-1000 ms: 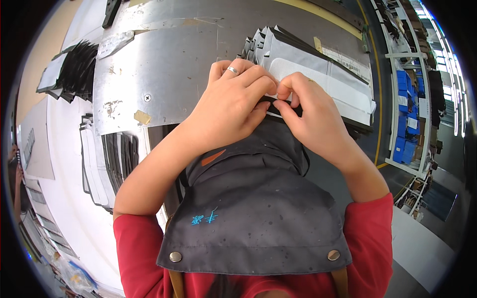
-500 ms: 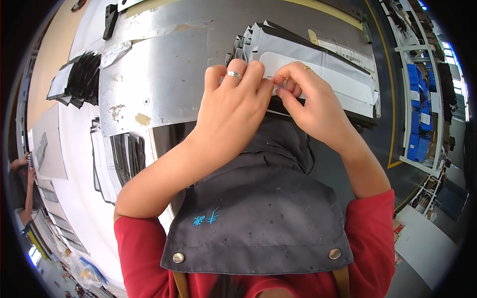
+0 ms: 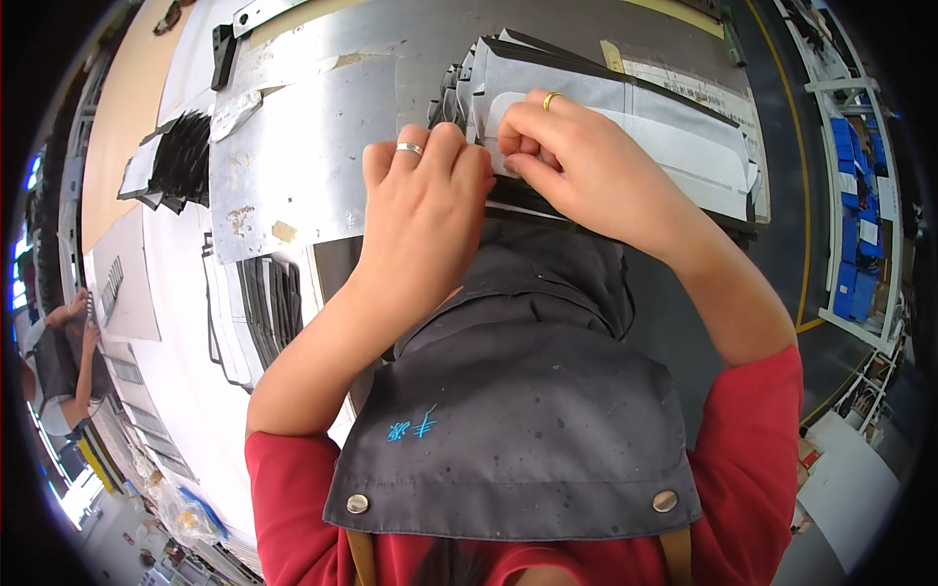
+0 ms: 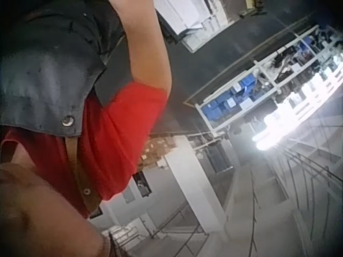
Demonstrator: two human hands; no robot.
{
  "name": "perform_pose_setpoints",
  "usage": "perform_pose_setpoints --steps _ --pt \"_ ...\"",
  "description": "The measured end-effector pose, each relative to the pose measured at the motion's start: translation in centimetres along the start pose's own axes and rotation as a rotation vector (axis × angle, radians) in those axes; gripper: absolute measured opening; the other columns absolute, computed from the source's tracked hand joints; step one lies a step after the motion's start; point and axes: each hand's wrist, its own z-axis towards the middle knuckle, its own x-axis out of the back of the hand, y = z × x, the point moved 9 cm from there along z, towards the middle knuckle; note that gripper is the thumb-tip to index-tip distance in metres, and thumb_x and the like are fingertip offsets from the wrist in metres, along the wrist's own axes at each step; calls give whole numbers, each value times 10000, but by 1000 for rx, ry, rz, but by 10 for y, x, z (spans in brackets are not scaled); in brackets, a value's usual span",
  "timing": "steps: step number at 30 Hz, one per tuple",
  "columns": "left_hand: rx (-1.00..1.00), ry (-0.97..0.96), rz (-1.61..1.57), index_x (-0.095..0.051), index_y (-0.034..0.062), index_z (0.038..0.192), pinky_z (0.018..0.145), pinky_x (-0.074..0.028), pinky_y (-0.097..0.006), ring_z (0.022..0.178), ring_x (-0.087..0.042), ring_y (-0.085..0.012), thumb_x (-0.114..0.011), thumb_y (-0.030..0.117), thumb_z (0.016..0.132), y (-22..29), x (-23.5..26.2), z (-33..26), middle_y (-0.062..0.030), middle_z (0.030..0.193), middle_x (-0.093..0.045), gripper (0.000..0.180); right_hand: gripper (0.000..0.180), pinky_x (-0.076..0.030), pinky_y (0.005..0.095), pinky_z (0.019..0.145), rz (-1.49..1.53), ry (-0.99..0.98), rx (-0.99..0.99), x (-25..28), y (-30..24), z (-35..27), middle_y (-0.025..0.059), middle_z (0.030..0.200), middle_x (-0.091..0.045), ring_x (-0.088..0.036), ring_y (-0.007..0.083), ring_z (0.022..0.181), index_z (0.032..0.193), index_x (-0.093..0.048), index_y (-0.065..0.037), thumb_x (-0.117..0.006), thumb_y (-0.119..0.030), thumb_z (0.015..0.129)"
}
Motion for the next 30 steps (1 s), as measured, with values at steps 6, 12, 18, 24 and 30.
perform_pose_setpoints --steps 6,12,18,24,30 --pt "-40 51 -115 -503 74 889 717 -319 -356 787 -472 -240 -627 93 770 -2 4 -3 -59 841 -480 173 32 -452 395 654 30 7 -5 2 2 -1 138 801 -540 -554 332 739 818 -494 -13 -520 -27 807" --pt "366 79 -622 -479 12 1070 663 -434 -340 729 -527 -247 -664 106 807 -37 -6 -19 -103 925 -508 335 122 -441 385 742 105 -45 -49 5 -1 -11 132 851 -554 -545 314 832 923 -534 -37 -538 -33 801" --pt "142 182 -379 -549 53 1123 764 -459 -349 906 -553 -220 -634 72 826 -44 20 1 -127 1079 -534 309 261 -400 364 835 -433 27 137 10 -24 -32 60 986 -538 -514 239 969 999 -535 -79 -641 -77 761" --pt "-209 -51 -330 -613 114 916 791 -347 -329 904 -501 -234 -658 26 744 0 9 17 -17 965 -552 198 262 -392 362 834 -363 69 159 18 -15 -42 43 975 -526 -506 227 945 966 -537 -82 -674 -111 744" --pt "-165 -77 -303 -575 115 919 773 -348 -342 847 -470 -239 -670 27 735 0 3 13 -35 893 -499 226 174 -388 360 805 -342 107 146 11 -18 -35 44 931 -509 -487 227 910 889 -548 -80 -660 -135 769"
